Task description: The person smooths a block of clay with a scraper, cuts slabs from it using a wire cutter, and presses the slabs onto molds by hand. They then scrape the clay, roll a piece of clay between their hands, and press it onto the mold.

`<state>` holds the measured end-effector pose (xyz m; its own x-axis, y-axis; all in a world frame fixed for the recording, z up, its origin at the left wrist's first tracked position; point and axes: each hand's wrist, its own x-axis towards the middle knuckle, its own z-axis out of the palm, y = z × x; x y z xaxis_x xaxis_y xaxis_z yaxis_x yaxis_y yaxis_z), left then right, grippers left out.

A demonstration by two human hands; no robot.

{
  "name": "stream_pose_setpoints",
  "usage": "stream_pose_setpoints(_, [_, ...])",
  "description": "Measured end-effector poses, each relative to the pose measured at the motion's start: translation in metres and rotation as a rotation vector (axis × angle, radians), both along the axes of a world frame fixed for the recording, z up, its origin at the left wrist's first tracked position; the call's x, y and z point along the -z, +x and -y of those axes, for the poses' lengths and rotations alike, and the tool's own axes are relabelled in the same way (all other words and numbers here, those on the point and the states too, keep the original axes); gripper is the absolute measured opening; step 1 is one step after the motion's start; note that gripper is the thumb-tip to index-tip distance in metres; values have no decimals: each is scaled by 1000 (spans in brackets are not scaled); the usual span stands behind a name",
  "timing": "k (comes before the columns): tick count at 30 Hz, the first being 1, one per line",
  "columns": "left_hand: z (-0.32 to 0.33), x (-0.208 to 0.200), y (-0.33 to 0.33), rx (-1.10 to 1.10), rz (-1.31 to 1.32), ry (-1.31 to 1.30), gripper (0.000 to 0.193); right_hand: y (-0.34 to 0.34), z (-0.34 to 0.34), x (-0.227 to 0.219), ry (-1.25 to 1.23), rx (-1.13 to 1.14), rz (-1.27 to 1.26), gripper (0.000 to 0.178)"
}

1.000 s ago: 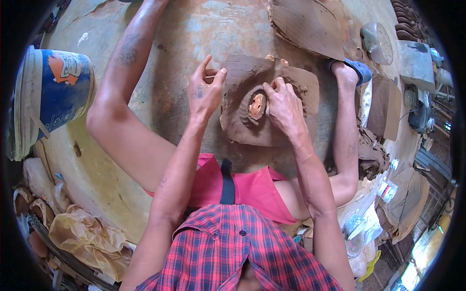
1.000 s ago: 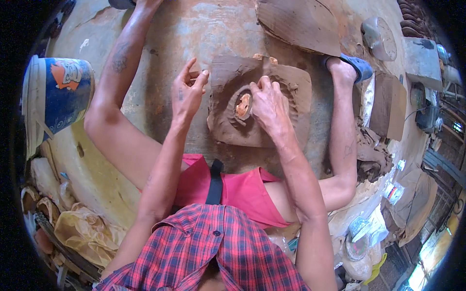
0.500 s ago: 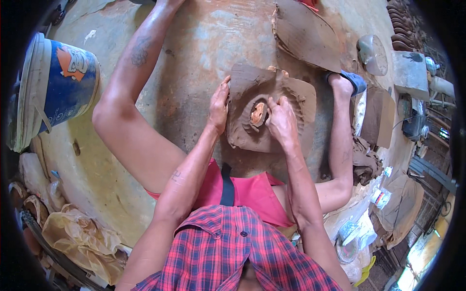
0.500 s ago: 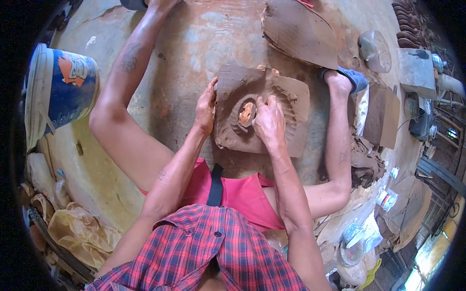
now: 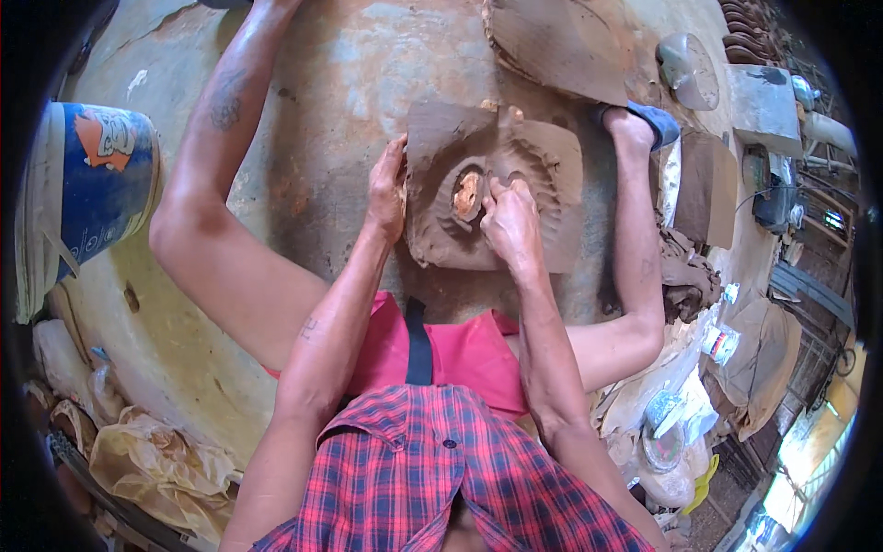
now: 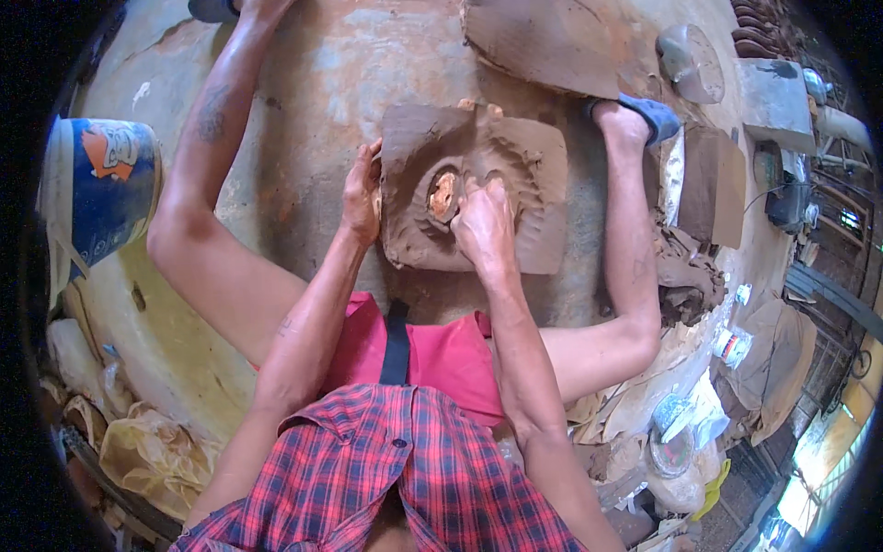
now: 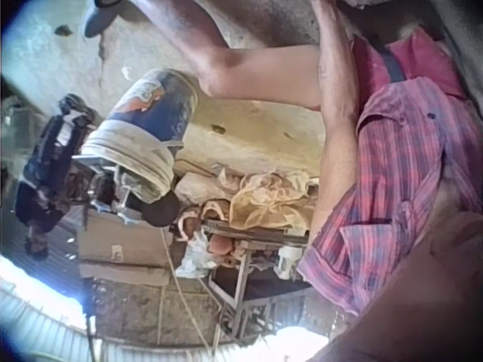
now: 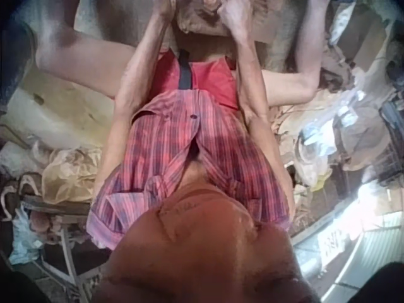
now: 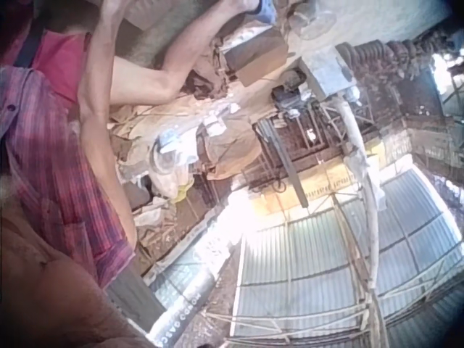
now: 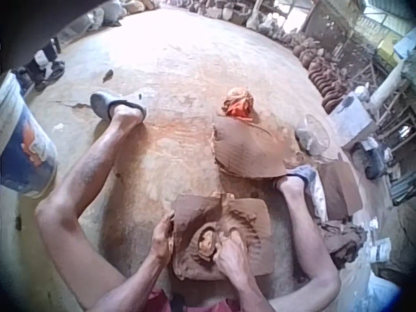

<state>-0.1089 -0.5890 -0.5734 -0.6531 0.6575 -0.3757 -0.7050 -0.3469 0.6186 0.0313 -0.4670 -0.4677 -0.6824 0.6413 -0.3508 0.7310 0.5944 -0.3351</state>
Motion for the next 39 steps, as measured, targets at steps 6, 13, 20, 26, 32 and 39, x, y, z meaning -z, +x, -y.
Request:
stream_pose_setpoints(6, [0,-6,5,57,-41,-40,59,15,3,15,73,-31,-71,41])
stream_pose_setpoints(13, [2,-1,4,28,-7,-21,50,19,25,15,28,76,-80,50])
stream_pose_setpoints(20, [-5,-8,2,15,9,-79,51,19,43,7,7,197,-140,42])
stream_pose_setpoints(26, [3,-8,2,55,86,-25,59,32,47,8,4,129,-187,41])
stream_pose_setpoints(32, [-2,-12,2,42,66,-85,60,35,52,20,-42,142,-209,40])
stream_pose_setpoints(39, [0,6,-3,21,-9,-103,61,39,69,23,91,95,-179,49])
